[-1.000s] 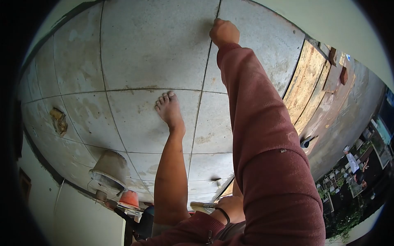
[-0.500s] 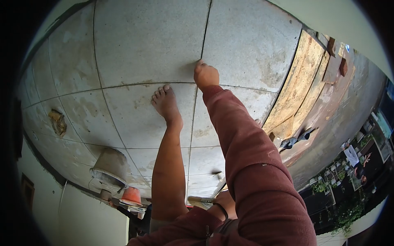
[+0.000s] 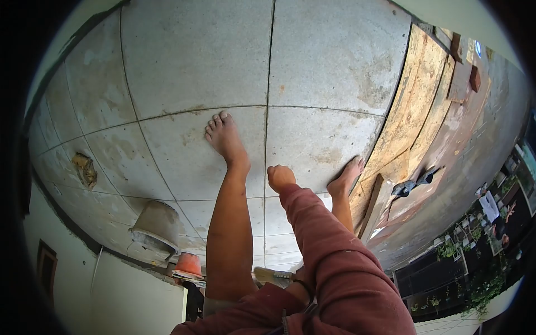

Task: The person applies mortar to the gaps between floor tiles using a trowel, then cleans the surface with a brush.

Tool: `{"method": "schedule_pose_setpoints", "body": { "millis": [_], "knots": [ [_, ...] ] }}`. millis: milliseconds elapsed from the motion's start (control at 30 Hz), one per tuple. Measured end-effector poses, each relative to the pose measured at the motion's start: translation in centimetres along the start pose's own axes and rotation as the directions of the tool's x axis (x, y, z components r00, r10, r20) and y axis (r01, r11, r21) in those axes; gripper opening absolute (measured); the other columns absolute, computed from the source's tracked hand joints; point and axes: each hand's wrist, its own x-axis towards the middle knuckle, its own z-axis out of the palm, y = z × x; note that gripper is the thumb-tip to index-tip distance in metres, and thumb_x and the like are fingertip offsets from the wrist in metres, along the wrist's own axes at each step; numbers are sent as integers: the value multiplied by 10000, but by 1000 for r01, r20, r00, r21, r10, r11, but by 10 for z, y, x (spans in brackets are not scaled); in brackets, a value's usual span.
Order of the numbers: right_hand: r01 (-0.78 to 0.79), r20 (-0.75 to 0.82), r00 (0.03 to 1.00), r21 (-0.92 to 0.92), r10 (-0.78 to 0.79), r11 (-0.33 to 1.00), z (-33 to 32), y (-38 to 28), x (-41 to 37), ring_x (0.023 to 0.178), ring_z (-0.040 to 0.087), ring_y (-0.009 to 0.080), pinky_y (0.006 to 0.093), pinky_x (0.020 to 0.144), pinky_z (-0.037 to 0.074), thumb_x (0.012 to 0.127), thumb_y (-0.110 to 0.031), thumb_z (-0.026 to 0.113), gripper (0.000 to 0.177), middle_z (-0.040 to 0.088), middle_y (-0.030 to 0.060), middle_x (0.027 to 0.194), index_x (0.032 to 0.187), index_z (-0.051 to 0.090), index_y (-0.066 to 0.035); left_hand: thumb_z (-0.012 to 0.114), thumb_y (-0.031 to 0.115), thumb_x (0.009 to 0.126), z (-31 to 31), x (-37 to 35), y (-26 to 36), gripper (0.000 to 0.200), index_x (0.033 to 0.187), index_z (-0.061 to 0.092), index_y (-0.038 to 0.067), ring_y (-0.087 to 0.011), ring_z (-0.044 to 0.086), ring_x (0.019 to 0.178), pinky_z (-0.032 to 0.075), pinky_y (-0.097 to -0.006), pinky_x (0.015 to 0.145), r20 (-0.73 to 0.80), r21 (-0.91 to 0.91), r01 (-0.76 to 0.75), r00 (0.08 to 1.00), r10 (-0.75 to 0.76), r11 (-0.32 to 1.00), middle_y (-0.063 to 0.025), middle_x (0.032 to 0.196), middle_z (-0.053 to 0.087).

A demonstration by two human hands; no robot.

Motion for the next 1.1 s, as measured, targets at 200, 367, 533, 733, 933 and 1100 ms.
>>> {"method": "schedule_pose_setpoints", "body": {
  "millis": [200, 367, 533, 733, 933, 1100],
  "knots": [
    [131, -592, 806, 195, 10, 972, -99, 9, 71, 654, 602, 360, 451, 578, 474, 818, -123, 440, 98, 616, 173, 719, 820, 501, -46, 422, 137, 867, 10, -7, 6, 167, 1015, 491, 101, -247, 480, 1010, 345, -367, 893, 82, -121, 149, 987, -140, 981, -74, 1078, 541],
    [52, -518, 855, 125, 21, 991, -135, 73, 61, 681, 604, 372, 461, 602, 476, 786, -130, 465, 102, 621, 184, 712, 793, 531, -53, 289, 212, 905, -60, -31, 37, 305, 1059, 490, 41, -236, 435, 1098, 293, -343, 950, 400, -263, 282, 902, -161, 923, -102, 1151, 519],
    [-122, -619, 748, 227, 240, 966, -131, 232, 11, 668, 591, 383, 456, 611, 463, 775, -212, 606, 187, 603, 196, 676, 724, 562, -38, 419, 331, 842, -222, -185, 104, 359, 941, 601, 38, -260, 583, 868, 442, -372, 778, 797, -539, -181, -425, 429, 822, -152, 932, 612],
    [-357, -574, 609, 417, 547, 836, -106, 282, -70, 692, 579, 414, 480, 624, 453, 798, -242, 571, 216, 601, 230, 711, 774, 540, -30, 511, 440, 820, -212, -141, 89, 332, 950, 639, 163, -316, 619, 824, 484, -414, 719, 934, -333, 1, 139, 330, 943, -116, 863, 652],
    [-62, -244, 863, 819, 443, 571, -80, 130, -216, 502, 522, 299, 365, 494, 407, 780, -185, 656, 213, 527, 154, 559, 703, 542, -22, 502, 148, 896, -147, -23, 47, 243, 1101, 542, 22, -222, 575, 954, 447, -313, 834, 145, -617, 88, 989, 3, 782, -132, 1089, 586],
    [-42, 14, 991, 976, 134, 213, -63, 22, -280, 469, 498, 256, 358, 477, 401, 812, -240, 633, 236, 520, 116, 535, 704, 546, -49, 514, 151, 895, -22, -11, 128, 195, 1068, 504, 62, -330, 516, 1046, 438, -376, 854, -49, -586, 61, 993, -110, 808, -182, 1232, 452]
  ]
}}
